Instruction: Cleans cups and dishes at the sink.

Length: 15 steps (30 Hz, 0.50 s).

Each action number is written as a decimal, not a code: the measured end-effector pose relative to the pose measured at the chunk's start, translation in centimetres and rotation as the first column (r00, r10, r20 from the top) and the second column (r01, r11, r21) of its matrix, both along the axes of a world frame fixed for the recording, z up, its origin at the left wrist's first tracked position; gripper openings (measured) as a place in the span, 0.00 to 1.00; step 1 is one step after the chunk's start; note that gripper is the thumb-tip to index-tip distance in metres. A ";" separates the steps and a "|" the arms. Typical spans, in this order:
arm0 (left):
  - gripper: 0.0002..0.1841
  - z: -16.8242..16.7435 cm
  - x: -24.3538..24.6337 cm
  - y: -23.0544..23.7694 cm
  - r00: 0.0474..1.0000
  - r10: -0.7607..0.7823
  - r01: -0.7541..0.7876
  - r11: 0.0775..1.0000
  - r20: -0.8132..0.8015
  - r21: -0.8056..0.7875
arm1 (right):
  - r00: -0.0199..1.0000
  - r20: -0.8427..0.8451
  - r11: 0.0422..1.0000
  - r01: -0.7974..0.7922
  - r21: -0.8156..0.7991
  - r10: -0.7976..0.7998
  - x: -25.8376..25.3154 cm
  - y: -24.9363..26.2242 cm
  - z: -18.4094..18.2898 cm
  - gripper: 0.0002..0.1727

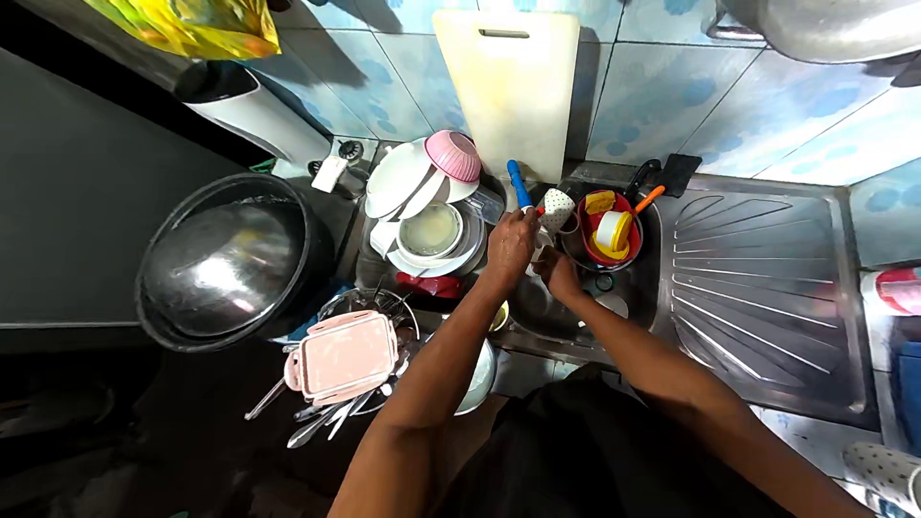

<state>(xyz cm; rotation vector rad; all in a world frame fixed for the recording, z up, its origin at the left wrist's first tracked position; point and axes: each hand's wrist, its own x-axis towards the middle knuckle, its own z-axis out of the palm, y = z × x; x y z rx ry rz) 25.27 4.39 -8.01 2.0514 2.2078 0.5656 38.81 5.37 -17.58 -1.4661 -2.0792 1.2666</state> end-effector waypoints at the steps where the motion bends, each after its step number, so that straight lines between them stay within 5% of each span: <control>1: 0.14 0.0 0.0 0.1 1.000 -0.004 0.004 1.000 -0.014 -0.010 | 1.000 0.007 1.000 -0.004 -0.001 0.004 0.1 0.0 0.1 0.12; 15: 0.18 2.5 -1.5 0.1 0.995 -0.003 0.016 0.989 0.095 -0.144 | 0.996 0.080 0.999 -0.035 -0.034 0.038 1.3 0.0 0.4 0.13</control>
